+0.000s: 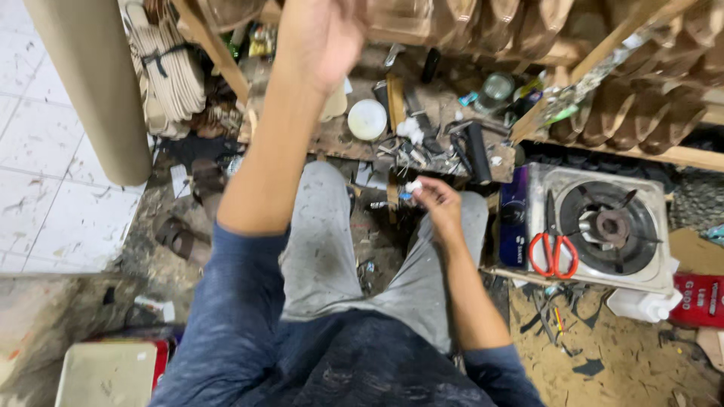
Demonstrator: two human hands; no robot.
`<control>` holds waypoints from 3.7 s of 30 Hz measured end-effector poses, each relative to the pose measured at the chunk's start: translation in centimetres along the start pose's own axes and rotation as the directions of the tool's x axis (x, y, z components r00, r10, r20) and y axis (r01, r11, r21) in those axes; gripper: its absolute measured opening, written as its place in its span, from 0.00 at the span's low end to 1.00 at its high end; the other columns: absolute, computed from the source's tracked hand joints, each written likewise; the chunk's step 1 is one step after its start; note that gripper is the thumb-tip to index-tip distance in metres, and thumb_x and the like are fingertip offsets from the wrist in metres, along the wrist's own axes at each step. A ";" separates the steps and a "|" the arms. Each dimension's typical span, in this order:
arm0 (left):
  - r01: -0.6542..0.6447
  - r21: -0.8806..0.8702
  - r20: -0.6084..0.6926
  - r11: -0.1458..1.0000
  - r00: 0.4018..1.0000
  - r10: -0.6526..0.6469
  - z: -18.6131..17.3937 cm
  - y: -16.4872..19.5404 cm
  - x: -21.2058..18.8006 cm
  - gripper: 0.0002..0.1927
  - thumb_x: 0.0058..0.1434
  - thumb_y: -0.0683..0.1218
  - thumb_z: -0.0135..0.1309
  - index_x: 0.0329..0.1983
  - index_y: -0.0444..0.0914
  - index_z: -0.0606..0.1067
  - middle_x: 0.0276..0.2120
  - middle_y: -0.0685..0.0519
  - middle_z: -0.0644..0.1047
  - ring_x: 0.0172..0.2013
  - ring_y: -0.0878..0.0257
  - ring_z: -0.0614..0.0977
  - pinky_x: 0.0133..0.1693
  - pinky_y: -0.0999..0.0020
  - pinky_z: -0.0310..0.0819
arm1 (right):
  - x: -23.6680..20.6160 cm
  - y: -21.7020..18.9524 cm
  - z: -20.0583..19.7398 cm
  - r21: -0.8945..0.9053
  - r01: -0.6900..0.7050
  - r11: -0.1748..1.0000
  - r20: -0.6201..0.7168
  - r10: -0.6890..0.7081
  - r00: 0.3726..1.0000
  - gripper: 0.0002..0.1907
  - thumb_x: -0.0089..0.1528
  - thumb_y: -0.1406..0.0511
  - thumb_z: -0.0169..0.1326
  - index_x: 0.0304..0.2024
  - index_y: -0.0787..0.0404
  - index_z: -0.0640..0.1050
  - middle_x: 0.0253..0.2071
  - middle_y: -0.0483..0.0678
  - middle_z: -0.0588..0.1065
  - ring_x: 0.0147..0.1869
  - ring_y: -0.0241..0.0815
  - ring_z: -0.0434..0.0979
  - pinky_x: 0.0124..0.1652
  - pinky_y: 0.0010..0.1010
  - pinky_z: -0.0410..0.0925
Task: The person repeatedly wipes the exterior of a gold-colored shoe with a white cloth, dipping the cloth into a container of liquid between wipes. The person handles multiple shoes one at a time, wiping each shoe's surface and placing it back on a nearby shelf.
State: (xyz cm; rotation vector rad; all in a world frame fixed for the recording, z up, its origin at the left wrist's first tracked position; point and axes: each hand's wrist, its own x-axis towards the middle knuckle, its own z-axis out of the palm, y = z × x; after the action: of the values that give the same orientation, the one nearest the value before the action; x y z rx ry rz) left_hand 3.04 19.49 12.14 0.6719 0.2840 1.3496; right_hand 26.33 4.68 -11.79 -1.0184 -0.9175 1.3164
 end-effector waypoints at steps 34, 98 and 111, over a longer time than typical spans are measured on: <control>0.074 -0.126 -0.386 0.989 0.915 -0.117 -14.0 -5.1 -31.6 0.36 0.69 0.60 0.52 0.74 0.41 0.57 0.62 0.40 0.72 0.57 0.49 0.80 0.55 0.43 0.78 | 15.3 2.3 8.5 -0.698 0.618 0.361 0.508 -0.359 0.783 0.12 0.58 0.73 0.68 0.44 0.64 0.84 0.41 0.52 0.80 0.44 0.48 0.77 0.43 0.38 0.70; 0.065 0.072 0.058 0.995 0.996 -0.069 -5.5 -6.0 -24.2 0.50 0.64 0.56 0.65 0.80 0.34 0.53 0.69 0.44 0.67 0.64 0.59 0.76 0.65 0.64 0.72 | -11.7 -18.5 10.2 -0.218 0.772 0.597 0.592 -0.548 0.591 0.07 0.57 0.75 0.60 0.38 0.68 0.80 0.44 0.57 0.79 0.49 0.48 0.84 0.46 0.32 0.78; 0.145 -0.102 0.104 0.984 0.985 -0.134 -5.1 -7.1 -23.9 0.53 0.61 0.54 0.67 0.80 0.34 0.49 0.65 0.40 0.68 0.58 0.54 0.80 0.56 0.54 0.81 | -12.5 -17.2 9.2 -0.288 0.584 0.759 0.216 -0.543 0.812 0.11 0.62 0.75 0.66 0.45 0.66 0.80 0.53 0.57 0.77 0.49 0.39 0.80 0.42 0.20 0.72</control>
State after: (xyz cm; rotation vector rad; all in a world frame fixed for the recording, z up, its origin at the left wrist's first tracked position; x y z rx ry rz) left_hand 0.58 -2.43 -0.52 0.6122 0.1742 1.1861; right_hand 22.27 -6.90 7.87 -0.8219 -1.4536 0.7151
